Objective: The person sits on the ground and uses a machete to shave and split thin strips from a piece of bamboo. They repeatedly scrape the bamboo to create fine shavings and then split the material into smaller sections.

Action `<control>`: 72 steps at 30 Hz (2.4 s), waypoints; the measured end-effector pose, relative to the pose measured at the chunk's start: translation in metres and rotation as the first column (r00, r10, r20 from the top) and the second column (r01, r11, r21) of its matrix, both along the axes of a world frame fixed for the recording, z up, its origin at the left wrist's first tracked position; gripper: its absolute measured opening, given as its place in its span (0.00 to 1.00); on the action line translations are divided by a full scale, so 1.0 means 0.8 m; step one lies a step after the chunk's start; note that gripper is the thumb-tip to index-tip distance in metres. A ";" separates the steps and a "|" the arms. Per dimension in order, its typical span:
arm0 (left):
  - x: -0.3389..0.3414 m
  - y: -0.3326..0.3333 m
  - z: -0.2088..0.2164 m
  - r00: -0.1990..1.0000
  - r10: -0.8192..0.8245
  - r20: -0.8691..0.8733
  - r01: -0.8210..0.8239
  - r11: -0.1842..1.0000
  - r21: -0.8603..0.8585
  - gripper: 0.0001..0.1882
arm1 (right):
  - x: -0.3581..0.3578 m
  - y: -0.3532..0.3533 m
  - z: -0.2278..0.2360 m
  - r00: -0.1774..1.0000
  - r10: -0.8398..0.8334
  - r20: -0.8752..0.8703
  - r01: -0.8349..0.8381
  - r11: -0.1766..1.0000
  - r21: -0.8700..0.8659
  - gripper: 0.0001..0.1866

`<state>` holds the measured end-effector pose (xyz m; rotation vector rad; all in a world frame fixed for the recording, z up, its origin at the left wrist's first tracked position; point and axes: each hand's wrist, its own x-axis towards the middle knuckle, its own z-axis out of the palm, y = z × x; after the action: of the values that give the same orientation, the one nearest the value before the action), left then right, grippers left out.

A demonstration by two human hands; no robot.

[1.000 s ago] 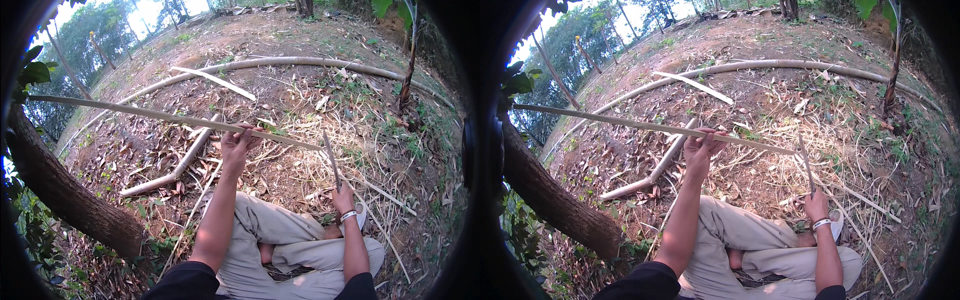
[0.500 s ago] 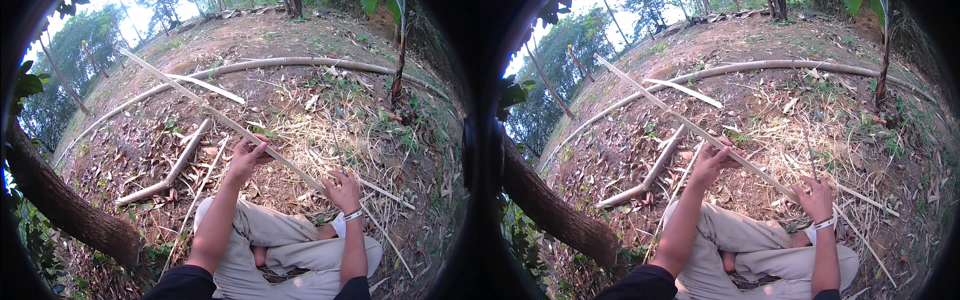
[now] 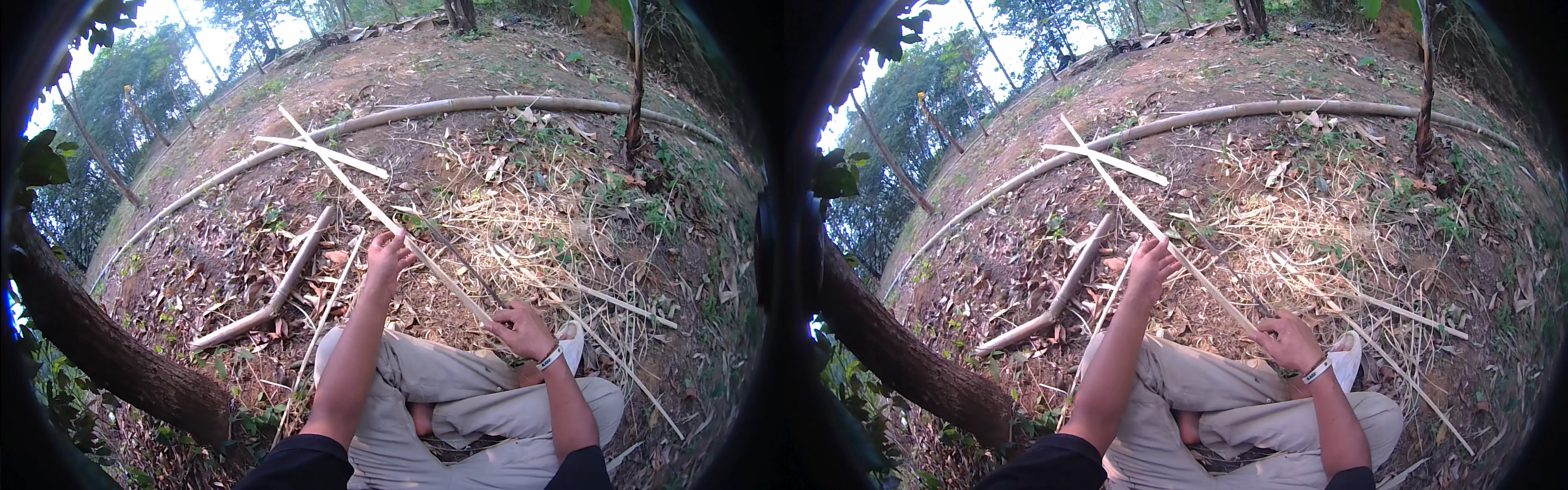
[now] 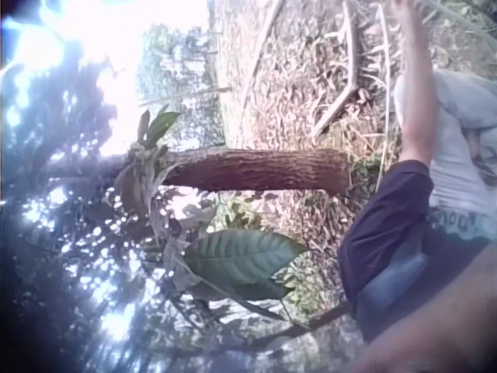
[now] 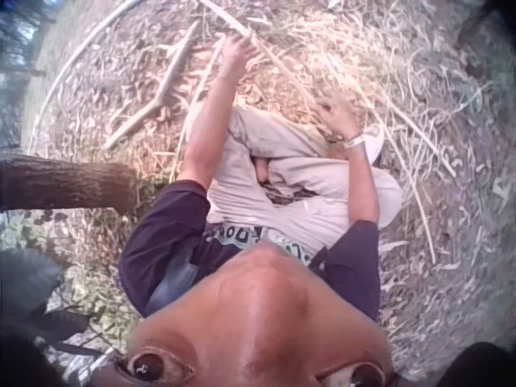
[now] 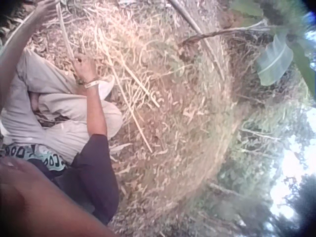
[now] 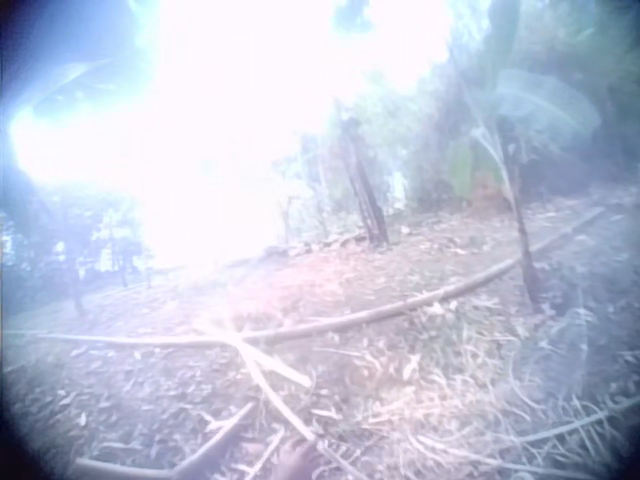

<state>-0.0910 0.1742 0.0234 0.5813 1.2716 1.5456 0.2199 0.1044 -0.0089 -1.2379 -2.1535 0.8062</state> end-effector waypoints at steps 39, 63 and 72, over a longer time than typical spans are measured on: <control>0.081 0.002 0.019 -0.157 -0.350 -0.923 0.398 0.833 -0.384 0.27 | 0.034 0.017 0.005 0.839 -0.521 -0.157 0.543 0.817 0.194 0.22; 0.101 -0.015 -0.020 -0.016 -0.342 -0.940 0.556 0.778 -0.292 0.26 | -0.029 0.012 -0.012 0.836 -0.535 0.125 0.510 0.840 0.186 0.26; 0.113 -0.024 -0.005 -0.123 -0.387 -0.914 0.647 0.667 -0.370 0.19 | -0.040 -0.010 -0.022 0.853 -0.503 0.140 0.472 0.857 0.206 0.26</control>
<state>-0.0003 0.1551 0.0193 2.2779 1.3948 0.3313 0.1879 0.0961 -0.0266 -1.7287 -1.8586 0.2941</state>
